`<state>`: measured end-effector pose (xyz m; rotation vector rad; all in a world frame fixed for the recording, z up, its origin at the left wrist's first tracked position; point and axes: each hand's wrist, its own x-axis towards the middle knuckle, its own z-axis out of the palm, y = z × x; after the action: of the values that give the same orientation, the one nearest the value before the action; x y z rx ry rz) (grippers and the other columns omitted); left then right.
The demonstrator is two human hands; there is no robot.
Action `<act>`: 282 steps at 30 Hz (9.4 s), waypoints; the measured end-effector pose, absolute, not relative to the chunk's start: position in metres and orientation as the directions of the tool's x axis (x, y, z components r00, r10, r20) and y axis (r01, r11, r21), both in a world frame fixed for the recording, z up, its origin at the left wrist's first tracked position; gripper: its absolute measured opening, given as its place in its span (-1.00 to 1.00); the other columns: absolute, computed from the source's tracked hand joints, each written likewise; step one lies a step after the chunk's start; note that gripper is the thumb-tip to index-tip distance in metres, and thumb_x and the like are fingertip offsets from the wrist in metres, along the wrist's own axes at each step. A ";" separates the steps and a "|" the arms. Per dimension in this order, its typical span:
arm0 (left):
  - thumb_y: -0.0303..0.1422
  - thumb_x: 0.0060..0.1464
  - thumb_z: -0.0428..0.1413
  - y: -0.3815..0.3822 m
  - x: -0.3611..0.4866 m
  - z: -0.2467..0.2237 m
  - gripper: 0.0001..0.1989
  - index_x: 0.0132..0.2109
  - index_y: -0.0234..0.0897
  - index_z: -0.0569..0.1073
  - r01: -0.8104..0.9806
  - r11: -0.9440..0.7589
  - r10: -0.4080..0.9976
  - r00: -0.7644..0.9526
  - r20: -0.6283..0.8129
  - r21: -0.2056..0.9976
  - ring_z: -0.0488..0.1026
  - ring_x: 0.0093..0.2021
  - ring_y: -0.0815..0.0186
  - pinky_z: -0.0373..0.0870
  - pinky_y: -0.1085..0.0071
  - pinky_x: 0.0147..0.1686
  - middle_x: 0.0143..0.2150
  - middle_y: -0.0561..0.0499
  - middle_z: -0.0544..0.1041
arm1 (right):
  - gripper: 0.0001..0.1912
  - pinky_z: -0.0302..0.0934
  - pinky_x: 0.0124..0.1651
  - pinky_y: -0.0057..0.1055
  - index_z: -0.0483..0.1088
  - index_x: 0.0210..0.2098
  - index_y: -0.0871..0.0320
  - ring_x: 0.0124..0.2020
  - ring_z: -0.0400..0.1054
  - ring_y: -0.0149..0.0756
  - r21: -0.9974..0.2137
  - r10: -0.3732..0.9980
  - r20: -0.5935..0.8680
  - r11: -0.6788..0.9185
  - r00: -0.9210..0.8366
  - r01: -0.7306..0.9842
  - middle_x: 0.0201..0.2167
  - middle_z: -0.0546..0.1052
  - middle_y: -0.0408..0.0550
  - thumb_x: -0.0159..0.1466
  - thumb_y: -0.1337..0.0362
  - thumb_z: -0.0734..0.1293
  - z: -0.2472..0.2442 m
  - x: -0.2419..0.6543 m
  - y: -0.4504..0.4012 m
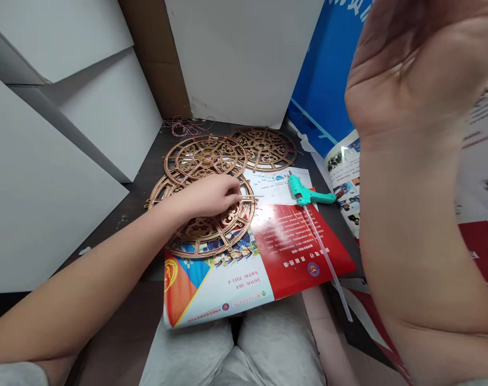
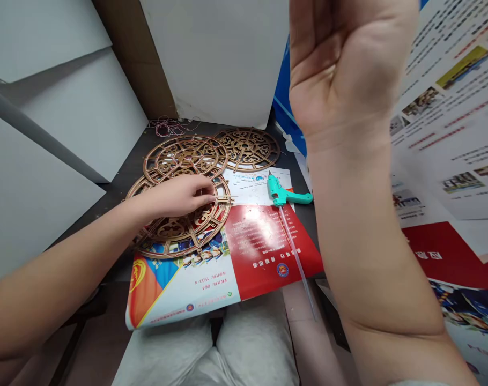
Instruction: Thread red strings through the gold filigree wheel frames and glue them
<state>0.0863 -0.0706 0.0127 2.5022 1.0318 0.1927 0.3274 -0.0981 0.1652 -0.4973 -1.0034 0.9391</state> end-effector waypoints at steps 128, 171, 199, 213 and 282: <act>-0.42 0.12 0.35 -0.084 0.088 -0.009 -0.83 -0.15 -0.39 0.60 -0.255 0.186 0.901 0.429 -0.061 0.949 0.60 -0.46 0.35 0.59 0.46 -0.41 -0.37 -0.03 0.65 | -0.47 0.05 -0.54 -0.43 0.33 -0.37 0.06 -0.56 0.16 -0.46 -0.957 0.959 0.278 0.272 -0.052 -0.102 -0.53 0.37 -0.23 0.12 -0.14 0.61 -0.008 0.282 -0.088; -0.39 0.12 0.33 -0.094 0.093 0.000 -0.86 -0.22 -0.39 0.58 -0.171 0.074 0.942 0.336 -0.013 0.982 0.54 -0.53 0.39 0.52 0.51 -0.50 -0.45 0.03 0.60 | -0.51 0.06 -0.55 -0.45 0.34 -0.40 0.08 -0.58 0.19 -0.47 -0.957 0.960 0.279 0.277 -0.016 -0.088 -0.57 0.38 -0.24 0.14 -0.08 0.62 -0.008 0.278 -0.090; -0.32 0.13 0.33 -0.095 0.094 -0.001 -0.84 -0.26 -0.34 0.57 -0.103 0.080 0.951 0.306 -0.045 0.992 0.50 -0.55 0.40 0.47 0.48 -0.52 -0.46 0.05 0.57 | -0.51 0.06 -0.56 -0.44 0.33 -0.42 0.07 -0.59 0.21 -0.45 -0.949 0.949 0.310 0.306 0.049 0.073 -0.59 0.39 -0.24 0.17 -0.11 0.58 -0.006 0.273 -0.095; -0.25 0.11 0.35 -0.095 0.095 -0.002 -0.79 -0.31 -0.30 0.55 -0.065 0.077 0.955 0.292 -0.055 0.995 0.47 -0.57 0.40 0.43 0.47 -0.55 -0.47 0.05 0.56 | -0.52 -0.04 -0.56 -0.42 0.32 -0.46 0.08 -0.58 0.17 -0.44 -0.955 0.955 0.288 0.282 0.069 0.090 -0.61 0.36 -0.22 0.19 -0.06 0.58 0.000 0.269 -0.100; -0.43 0.21 0.30 -0.086 0.087 -0.010 -0.73 0.05 -0.33 0.65 -0.309 0.122 0.861 0.506 0.054 0.943 0.70 -0.23 0.24 0.70 0.30 -0.10 -0.13 -0.12 0.71 | -0.39 -0.21 -0.63 -0.45 0.23 -0.49 0.07 -0.70 -0.05 -0.55 -0.962 0.994 0.098 0.105 0.039 -0.251 -0.71 0.22 -0.33 -0.02 -0.03 0.70 0.004 0.282 -0.092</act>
<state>0.0871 -0.0862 -0.0100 1.1454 0.5987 0.9323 0.2815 -0.0915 0.0039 -0.9597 -1.0483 1.2260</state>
